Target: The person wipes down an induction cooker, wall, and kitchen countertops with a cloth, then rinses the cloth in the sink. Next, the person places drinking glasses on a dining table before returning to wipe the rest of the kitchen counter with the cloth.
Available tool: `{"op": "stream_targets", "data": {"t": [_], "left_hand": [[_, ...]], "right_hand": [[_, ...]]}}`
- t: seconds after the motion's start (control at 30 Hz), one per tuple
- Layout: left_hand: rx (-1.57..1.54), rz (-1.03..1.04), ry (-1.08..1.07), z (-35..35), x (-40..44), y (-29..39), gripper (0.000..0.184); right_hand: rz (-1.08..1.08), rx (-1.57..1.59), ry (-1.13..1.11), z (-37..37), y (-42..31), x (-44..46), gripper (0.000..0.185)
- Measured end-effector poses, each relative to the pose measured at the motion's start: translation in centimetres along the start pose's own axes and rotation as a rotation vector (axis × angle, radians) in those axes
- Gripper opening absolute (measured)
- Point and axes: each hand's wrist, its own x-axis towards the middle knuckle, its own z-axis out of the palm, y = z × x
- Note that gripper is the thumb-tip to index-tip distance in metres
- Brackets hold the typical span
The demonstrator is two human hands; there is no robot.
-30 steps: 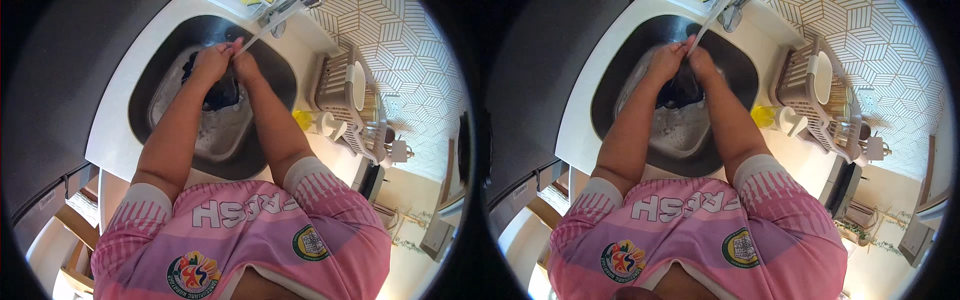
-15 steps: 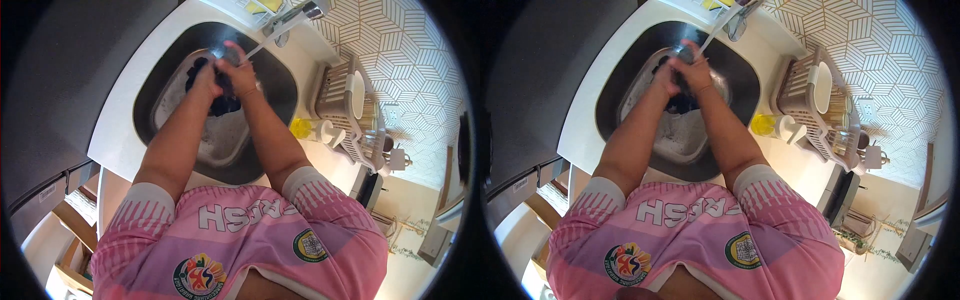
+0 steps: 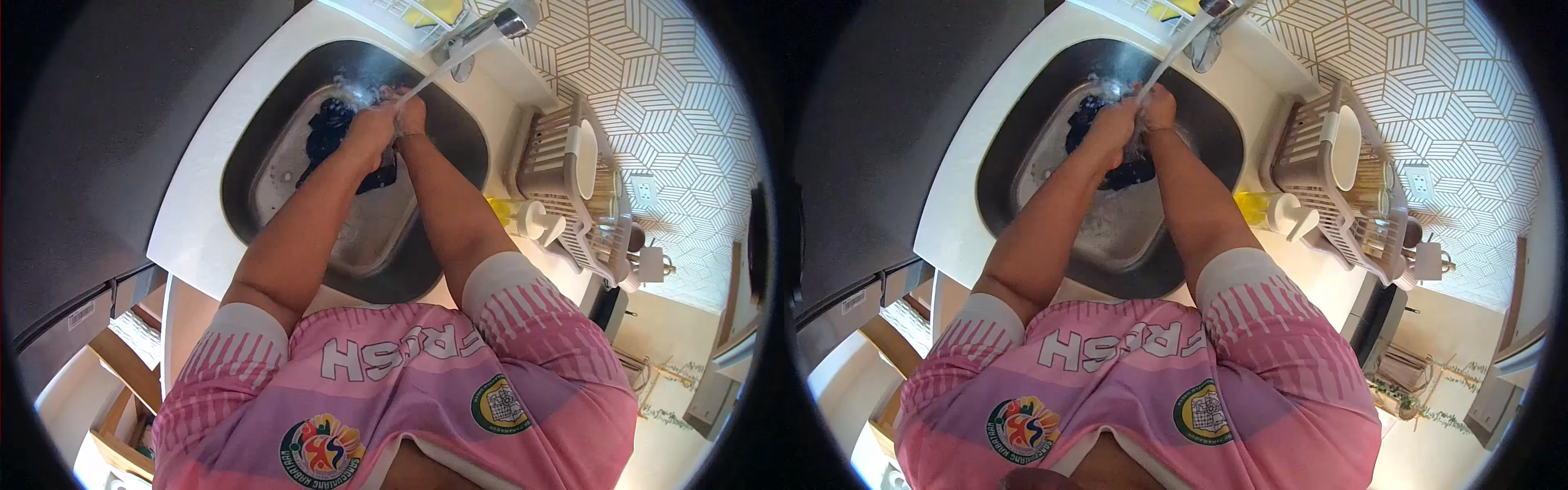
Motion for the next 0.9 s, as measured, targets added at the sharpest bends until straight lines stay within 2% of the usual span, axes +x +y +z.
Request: {"op": "stream_targets", "data": {"t": [0.03,0.07,0.1,0.13,0.17,0.2,0.23,0.27,0.3,0.33,0.37,0.4,0.43,0.47,0.5,0.53,0.57,0.6,0.63,0.67,0.7,0.73,0.77,0.83,0.87,0.9], "left_hand": [[0.200,0.165,-0.032,0.0,-0.8,0.4,0.046],[0.201,0.166,-0.028,-0.3,-0.3,0.3,0.046],[0.271,0.297,0.008,-0.7,0.6,0.5,0.046],[0.341,0.428,0.042,-1.2,1.3,0.4,0.046],[0.343,0.429,0.040,-1.8,1.3,0.8,0.046],[0.599,0.467,0.089,-2.4,1.2,1.2,0.043],[0.848,0.500,0.138,-2.8,1.0,1.5,0.041],[0.835,0.495,0.136,-3.2,1.5,1.3,0.041],[0.992,0.473,0.125,-3.5,2.2,1.4,0.037],[1.152,0.453,0.115,-3.5,2.9,1.5,0.033],[1.149,0.455,0.113,-3.4,2.6,1.7,0.033],[1.089,0.571,0.094,-3.1,1.7,2.0,0.031],[1.027,0.685,0.075,-2.8,0.9,2.4,0.030],[1.029,0.687,0.070,-2.5,0.4,2.6,0.030],[0.890,0.755,0.020,-2.3,-0.2,3.0,0.029],[0.750,0.818,-0.028,-2.3,-0.7,3.3,0.028],[0.753,0.819,-0.023,-2.5,-0.7,3.4,0.028],[0.546,0.804,-0.037,-2.8,-0.6,3.6,0.026],[0.339,0.786,-0.052,-3.0,-0.5,3.8,0.025],[0.341,0.791,-0.050,-3.4,-0.1,4.0,0.025],[0.021,0.754,0.068,-3.9,0.9,3.8,0.022],[-0.301,0.701,0.182,-4.5,2.0,3.7,0.020],[-0.429,0.706,0.291,-6.1,5.7,2.3,0.025],[-0.384,0.392,0.239,-9.5,12.4,-1.5,0.037],[-0.387,0.396,0.239,-8.3,10.6,-0.6,0.037],[-0.353,-0.063,0.236,-6.0,6.9,1.0,0.041]], "right_hand": [[0.000,0.004,-0.002,-0.4,0.0,-0.2,0.035],[0.006,-0.342,-0.098,-1.0,-0.6,-0.8,0.036],[0.009,-0.684,-0.191,-1.1,-1.7,-1.7,0.038],[0.009,-0.678,-0.189,-1.1,-2.6,-2.8,0.038],[0.092,-0.868,-0.097,-1.2,-4.0,-4.2,0.037],[0.178,-1.060,-0.003,-1.4,-4.3,-4.8,0.037],[0.177,-1.071,-0.004,-1.7,-4.5,-4.6,0.037],[-0.001,-0.899,-0.105,-2.1,-4.7,-4.3,0.041],[-0.174,-0.716,-0.202,-2.4,-4.8,-4.1,0.045],[-0.178,-0.722,-0.203,-2.4,-4.8,-4.3,0.045],[-0.245,-0.432,-0.349,-2.1,-6.4,-5.5,0.048],[-0.303,-0.136,-0.484,-2.1,-7.6,-6.5,0.052],[-0.299,-0.136,-0.477,-2.3,-8.4,-7.0,0.052],[-0.111,-0.128,-0.467,-2.4,-8.8,-7.1,0.054],[0.074,-0.118,-0.458,-2.3,-9.2,-7.2,0.057],[0.072,-0.116,-0.459,-1.8,-8.4,-6.9,0.057],[-0.099,-0.091,-0.335,-1.1,-6.3,-6.3,0.053],[-0.269,-0.064,-0.209,-0.5,-6.0,-6.2,0.050],[-0.273,-0.060,-0.212,-0.8,-5.9,-5.7,0.050],[-0.059,-0.217,-0.285,-1.5,-6.9,-5.4,0.048],[0.158,-0.376,-0.353,-2.1,-7.4,-5.1,0.046],[0.158,-0.379,-0.351,-2.2,-7.9,-4.6,0.046],[0.081,-0.349,-0.386,-2.3,-8.2,-3.5,0.046],[0.001,-0.321,-0.420,-2.8,-10.1,-3.3,0.046],[-0.037,-0.394,-0.428,-3.1,-12.7,-4.2,0.049],[-0.077,-0.466,-0.436,-3.2,-14.3,-4.9,0.051]]}}
